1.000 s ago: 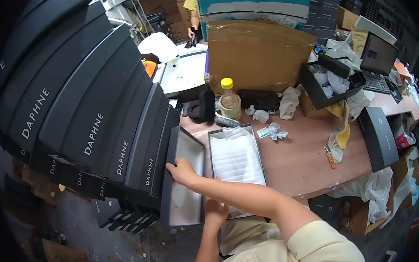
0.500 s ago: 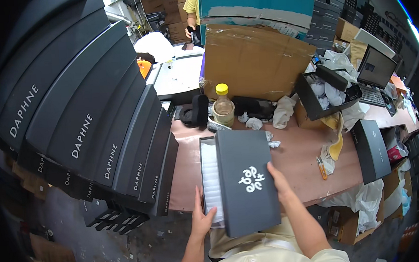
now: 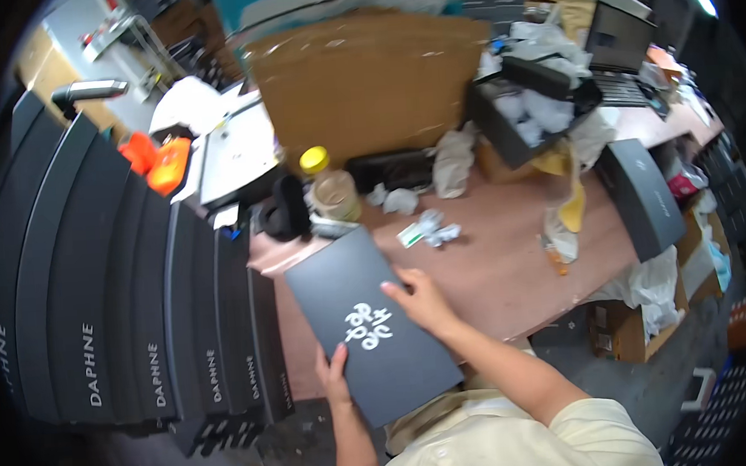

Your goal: Cleaning, inspecting, and packing finished shoes into boxes for shipment.

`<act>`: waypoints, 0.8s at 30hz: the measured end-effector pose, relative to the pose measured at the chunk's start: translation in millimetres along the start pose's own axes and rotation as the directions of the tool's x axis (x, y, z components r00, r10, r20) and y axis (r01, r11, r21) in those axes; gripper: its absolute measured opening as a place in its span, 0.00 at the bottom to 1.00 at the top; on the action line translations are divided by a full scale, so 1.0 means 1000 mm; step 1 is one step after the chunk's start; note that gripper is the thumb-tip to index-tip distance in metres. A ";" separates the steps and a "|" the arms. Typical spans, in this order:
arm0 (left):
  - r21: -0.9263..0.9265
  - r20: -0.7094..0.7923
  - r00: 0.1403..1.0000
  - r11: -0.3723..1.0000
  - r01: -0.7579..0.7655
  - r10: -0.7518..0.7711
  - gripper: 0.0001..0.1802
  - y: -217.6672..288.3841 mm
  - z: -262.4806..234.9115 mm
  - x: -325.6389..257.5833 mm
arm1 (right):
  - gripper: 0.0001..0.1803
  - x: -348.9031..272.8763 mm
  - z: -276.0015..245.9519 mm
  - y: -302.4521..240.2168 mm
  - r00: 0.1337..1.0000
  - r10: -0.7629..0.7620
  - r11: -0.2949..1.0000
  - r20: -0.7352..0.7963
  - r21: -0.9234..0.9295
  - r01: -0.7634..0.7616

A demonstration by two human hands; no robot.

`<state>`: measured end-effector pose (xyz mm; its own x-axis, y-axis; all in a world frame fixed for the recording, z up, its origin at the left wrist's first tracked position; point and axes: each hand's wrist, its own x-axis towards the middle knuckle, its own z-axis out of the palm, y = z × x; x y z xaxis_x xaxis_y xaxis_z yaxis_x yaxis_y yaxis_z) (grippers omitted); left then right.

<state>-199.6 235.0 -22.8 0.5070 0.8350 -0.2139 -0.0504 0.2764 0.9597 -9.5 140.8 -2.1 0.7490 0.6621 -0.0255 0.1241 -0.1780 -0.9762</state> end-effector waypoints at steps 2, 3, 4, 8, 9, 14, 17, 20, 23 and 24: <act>-0.056 0.032 0.999 0.998 0.033 -0.031 0.26 0.000 0.007 0.010 | 0.31 0.017 -0.003 0.014 0.999 -0.041 0.998 -0.011 -0.052 0.040; -0.084 0.063 0.996 0.994 0.073 -0.068 0.26 0.002 0.011 0.009 | 0.31 0.018 0.000 0.032 0.998 -0.053 0.997 -0.034 -0.063 0.050; -0.144 0.071 0.992 0.983 0.110 -0.101 0.24 -0.001 0.013 0.010 | 0.31 0.017 0.001 0.042 0.998 -0.053 0.999 -0.034 0.005 0.053; -0.167 0.077 0.996 0.985 0.049 -0.036 0.23 -0.007 -0.006 -0.003 | 0.33 -0.087 -0.043 0.014 0.995 -0.065 0.998 -0.080 -0.009 0.065; -0.123 0.059 0.998 0.992 0.001 0.006 0.24 -0.018 -0.007 -0.005 | 0.34 -0.123 -0.057 0.018 0.979 -0.107 0.991 -0.174 -0.103 0.089; -0.145 -0.075 0.995 0.986 -0.078 0.068 0.26 -0.021 0.074 -0.108 | 0.61 -0.195 -0.057 0.035 0.964 0.155 0.932 -0.217 0.356 -0.070; -0.106 -0.081 0.990 0.987 -0.121 0.113 0.32 -0.030 0.093 -0.138 | 0.61 -0.200 -0.075 0.043 0.956 0.255 0.846 -0.145 0.512 -0.148; 0.044 0.007 0.942 0.941 -0.336 0.337 0.38 -0.033 0.113 -0.155 | 0.51 -0.207 -0.118 0.038 0.918 0.313 0.729 -0.242 0.681 -0.068; 0.145 0.493 0.702 0.747 -0.648 0.514 0.39 -0.021 0.136 -0.158 | 0.37 -0.219 -0.200 0.050 0.880 0.333 0.593 -0.340 0.801 0.084; 0.154 0.539 0.633 0.675 -0.722 0.555 0.35 -0.017 0.140 -0.156 | 0.35 -0.223 -0.231 0.027 0.826 0.410 0.531 -0.387 0.837 0.128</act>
<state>-157.1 33.6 19.5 0.7571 0.4258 0.4955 -0.2677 -0.4896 0.8298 -23.1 -179.4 27.2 0.9213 0.1922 -0.3380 -0.3829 0.5999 -0.7025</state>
